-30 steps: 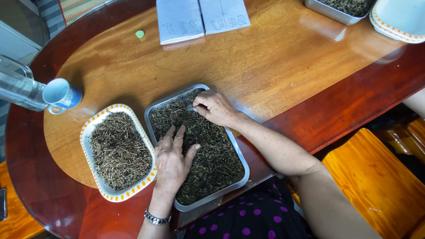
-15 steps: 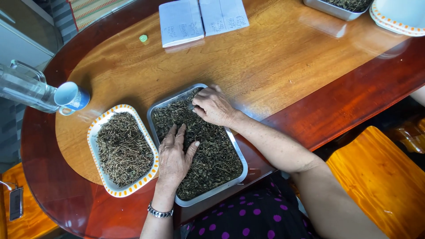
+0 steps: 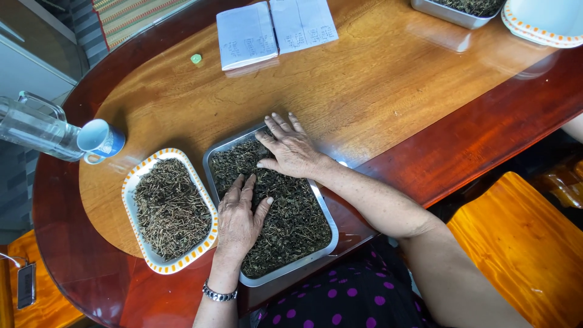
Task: The person sits at a wooden table and sorts dried herbs by hand. They pick up small portions from a metal tray, separate the material, and place the sorted pieces into a white rectangular dish. The process involves repetitive picking and transferring of the dried plant matter between the two containers.
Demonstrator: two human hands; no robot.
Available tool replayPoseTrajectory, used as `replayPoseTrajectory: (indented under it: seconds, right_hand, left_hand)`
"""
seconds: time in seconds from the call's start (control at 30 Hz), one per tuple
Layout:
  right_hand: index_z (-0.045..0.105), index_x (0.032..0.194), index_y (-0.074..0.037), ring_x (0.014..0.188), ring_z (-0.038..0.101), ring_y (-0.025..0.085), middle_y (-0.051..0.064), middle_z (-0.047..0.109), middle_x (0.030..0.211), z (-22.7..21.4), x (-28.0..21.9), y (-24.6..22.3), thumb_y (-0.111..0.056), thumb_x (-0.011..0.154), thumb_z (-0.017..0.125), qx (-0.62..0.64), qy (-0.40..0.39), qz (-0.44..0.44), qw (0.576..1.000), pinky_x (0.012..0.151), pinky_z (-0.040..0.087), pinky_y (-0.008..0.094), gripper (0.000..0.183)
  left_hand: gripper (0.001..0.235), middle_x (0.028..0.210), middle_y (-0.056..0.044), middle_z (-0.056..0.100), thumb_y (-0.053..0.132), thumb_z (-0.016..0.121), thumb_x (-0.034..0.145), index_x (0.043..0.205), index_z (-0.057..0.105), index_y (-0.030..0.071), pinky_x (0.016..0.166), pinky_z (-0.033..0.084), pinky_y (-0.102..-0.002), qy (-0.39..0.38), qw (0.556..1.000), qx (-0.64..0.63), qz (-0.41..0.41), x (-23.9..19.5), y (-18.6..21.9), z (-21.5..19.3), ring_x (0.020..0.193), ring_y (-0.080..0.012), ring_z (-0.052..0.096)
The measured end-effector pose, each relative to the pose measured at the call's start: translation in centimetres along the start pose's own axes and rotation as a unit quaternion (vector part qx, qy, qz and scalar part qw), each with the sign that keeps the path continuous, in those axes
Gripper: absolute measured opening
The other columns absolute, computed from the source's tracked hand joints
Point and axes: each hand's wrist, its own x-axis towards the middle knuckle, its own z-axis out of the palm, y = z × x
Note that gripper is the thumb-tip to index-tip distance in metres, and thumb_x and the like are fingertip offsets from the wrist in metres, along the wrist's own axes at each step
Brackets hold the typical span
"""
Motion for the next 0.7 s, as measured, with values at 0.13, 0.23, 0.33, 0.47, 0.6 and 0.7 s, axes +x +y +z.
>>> replayPoseTrajectory:
  seconds: [0.13,0.23,0.33,0.47,0.6,0.7]
  right_hand:
    - [0.057,0.142,-0.018,0.149,0.036,0.038,0.025,0.044,0.155,0.9,0.2,-0.1,-0.065,0.092,0.057,-0.040,-0.014,0.003,0.999,0.123,0.009,0.061,0.068]
    - [0.061,0.139,-0.016,0.150,0.034,0.036,0.024,0.042,0.158,1.1,0.1,-0.2,-0.065,0.093,0.056,-0.053,-0.021,-0.008,0.998,0.123,0.008,0.062,0.067]
    - [0.063,0.136,-0.013,0.149,0.037,0.034,0.022,0.044,0.156,1.3,0.2,-0.2,-0.060,0.094,0.058,-0.038,-0.001,-0.031,0.999,0.123,0.009,0.062,0.064]
    - [0.063,0.135,-0.014,0.147,0.041,0.031,0.017,0.044,0.158,2.6,0.4,0.2,-0.058,0.098,0.053,-0.006,-0.003,-0.058,0.998,0.123,0.009,0.061,0.058]
    - [0.052,0.146,-0.013,0.151,0.032,0.027,0.014,0.036,0.162,4.2,1.1,0.2,-0.061,0.100,0.036,0.015,-0.035,-0.080,0.996,0.124,0.008,0.060,0.068]
    - [0.061,0.137,-0.013,0.141,0.047,0.034,0.018,0.052,0.150,4.9,0.9,0.1,-0.059,0.100,0.040,0.036,0.006,-0.082,0.996,0.124,0.010,0.059,0.063]
  left_hand:
    - [0.062,0.135,-0.024,0.059,0.052,0.066,0.094,0.143,0.058,0.015,0.101,0.046,-0.055,0.010,1.000,-0.001,0.006,0.0,-0.1,0.0,0.124,-0.0438,0.060]
    - [0.062,0.135,-0.022,0.059,0.053,0.066,0.094,0.143,0.058,0.016,0.102,0.046,-0.054,0.007,1.000,0.002,0.003,-0.2,-0.4,0.3,0.125,-0.0423,0.059]
    - [0.063,0.137,-0.021,0.059,0.053,0.066,0.093,0.143,0.058,0.017,0.103,0.046,-0.054,0.002,1.000,0.004,0.003,0.0,-0.1,0.1,0.126,-0.0408,0.059]
    - [0.062,0.136,-0.021,0.060,0.052,0.066,0.093,0.143,0.059,0.016,0.103,0.046,-0.053,-0.001,1.000,0.009,0.006,0.0,0.3,-0.5,0.124,-0.0401,0.060]
    - [0.062,0.147,-0.027,0.052,0.044,0.058,0.098,0.145,0.052,0.004,0.107,0.044,-0.052,-0.015,0.998,-0.016,0.061,0.1,-0.7,-1.1,0.131,-0.0433,0.053]
    - [0.065,0.149,-0.022,0.052,0.048,0.057,0.097,0.146,0.052,0.006,0.107,0.044,-0.051,-0.031,0.999,-0.016,0.038,0.2,-1.3,-0.9,0.132,-0.0409,0.054]
